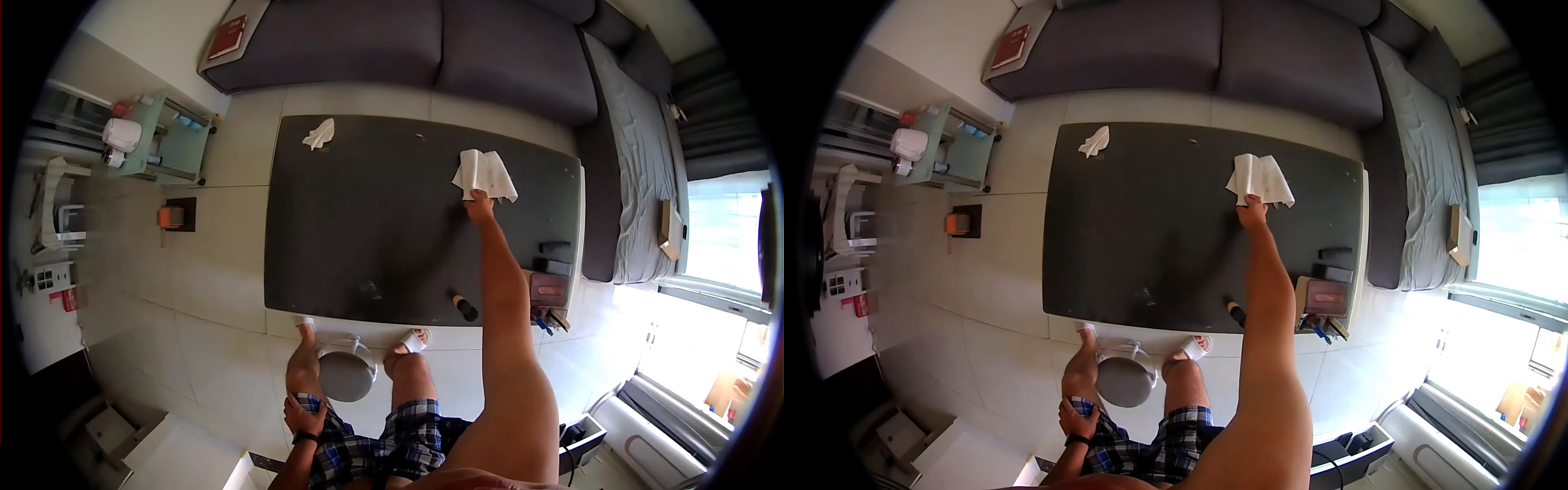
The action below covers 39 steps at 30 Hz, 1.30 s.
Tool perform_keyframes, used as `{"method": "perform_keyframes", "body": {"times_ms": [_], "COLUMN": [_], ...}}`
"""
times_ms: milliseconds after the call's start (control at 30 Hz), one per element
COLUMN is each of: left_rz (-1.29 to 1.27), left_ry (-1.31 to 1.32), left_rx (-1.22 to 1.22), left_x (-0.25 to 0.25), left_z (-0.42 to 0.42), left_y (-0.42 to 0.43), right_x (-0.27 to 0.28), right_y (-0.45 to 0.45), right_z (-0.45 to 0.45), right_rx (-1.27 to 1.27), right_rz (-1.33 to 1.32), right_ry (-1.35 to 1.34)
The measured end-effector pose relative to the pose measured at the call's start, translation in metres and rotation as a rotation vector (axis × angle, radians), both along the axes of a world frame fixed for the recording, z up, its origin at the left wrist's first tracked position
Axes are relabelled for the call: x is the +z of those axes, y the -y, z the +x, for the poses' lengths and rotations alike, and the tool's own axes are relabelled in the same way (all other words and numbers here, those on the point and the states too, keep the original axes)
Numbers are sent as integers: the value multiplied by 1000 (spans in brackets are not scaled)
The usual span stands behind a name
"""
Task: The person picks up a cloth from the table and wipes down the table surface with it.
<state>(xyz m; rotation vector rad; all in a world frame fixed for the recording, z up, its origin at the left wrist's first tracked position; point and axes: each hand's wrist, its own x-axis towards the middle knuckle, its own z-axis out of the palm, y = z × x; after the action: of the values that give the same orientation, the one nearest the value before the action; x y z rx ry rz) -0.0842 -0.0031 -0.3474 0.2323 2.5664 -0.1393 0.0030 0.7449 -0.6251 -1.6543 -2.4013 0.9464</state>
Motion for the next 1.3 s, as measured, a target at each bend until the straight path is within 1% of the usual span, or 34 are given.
{"method": "perform_keyframes", "body": {"times_ms": [33, 100, 133, 167, 200, 233, 267, 300, 367, 400, 433, 500, 533, 600, 633, 700, 733, 767, 800, 833, 900, 933, 967, 1033, 1100, 1167, 1200, 1233, 1300], "left_rz": [9, 5, 56, 110, 158, 164, 375, 584, 740, 771, 793, 856, 850, 1107, 1102, 1117, 1110, 1354, 1411, 1319, 1108, 1015, 926, 789, 680, 593, 552, 512, 451], "left_ry": [2, 28, 51, 73, 112, 110, 542, 973, 1439, 1528, 1620, 1714, 1700, 1535, 1527, 1699, 1694, 1841, 1936, 1998, 2105, 2151, 2187, 2226, 2233, 2226, 2224, 2214, 2204], "left_rx": [12, 25, 17, 9, -44, -42, -88, -137, -102, -208, -316, -365, -387, -791, -818, -1003, -1027, -947, -941, -996, -1145, -1210, -1289, -1402, -1522, -1623, -1668, -1718, -1797], "left_x": [-1, -6, -10, -14, -28, -6, 48, 103, 203, 232, 255, 278, 286, 296, 303, 314, 314, 313, 320, 338, 372, 388, 402, 426, 445, 463, 470, 477, 490], "left_z": [-1, -3, -4, -5, -3, -10, -26, -39, -37, -31, -21, 5, 18, 45, 53, 69, 87, 108, 124, 135, 153, 161, 167, 175, 185, 186, 188, 188, 188], "left_y": [0, 7, 18, 28, 46, 32, -9, -51, -122, -143, -157, -174, -179, -188, -191, -198, -200, -198, -195, -195, -191, -187, -184, -178, -172, -169, -166, -167, -167], "right_x": [7, 23, 30, 40, 61, 84, 107, 130, 180, 198, 219, 269, 301, 347, 370, 419, 444, 472, 510, 542, 597, 622, 646, 685, 719, 756, 774, 784, 791], "right_y": [-1, 2, 7, 11, 14, 14, 19, 20, 30, 29, 32, 38, 47, 52, 54, 53, 57, 61, 68, 78, 88, 95, 103, 118, 147, 177, 196, 210, 239], "right_z": [-3, -5, -5, -5, -3, -4, -5, -2, -7, -4, -3, -1, -3, -3, 1, 6, 11, 15, 19, 23, 32, 36, 42, 56, 69, 81, 86, 91, 104], "right_rx": [4, -89, -85, -82, -66, -50, -38, -38, -108, -81, -88, -185, -198, -188, -170, -137, -97, -110, -97, -81, -65, -60, -49, -9, 37, 34, 26, 20, -67], "right_rz": [-1, 81, 167, 164, 193, 227, 301, 309, 300, 464, 473, 351, 410, 417, 408, 440, 450, 466, 450, 426, 469, 436, 402, 434, 457, 411, 418, 417, 276], "right_ry": [-2, -96, -186, -188, -263, -341, -351, -354, -486, -422, -441, -459, -462, -511, -537, -556, -557, -565, -568, -569, -564, -532, -497, -493, -479, -584, -596, -589, -678]}}
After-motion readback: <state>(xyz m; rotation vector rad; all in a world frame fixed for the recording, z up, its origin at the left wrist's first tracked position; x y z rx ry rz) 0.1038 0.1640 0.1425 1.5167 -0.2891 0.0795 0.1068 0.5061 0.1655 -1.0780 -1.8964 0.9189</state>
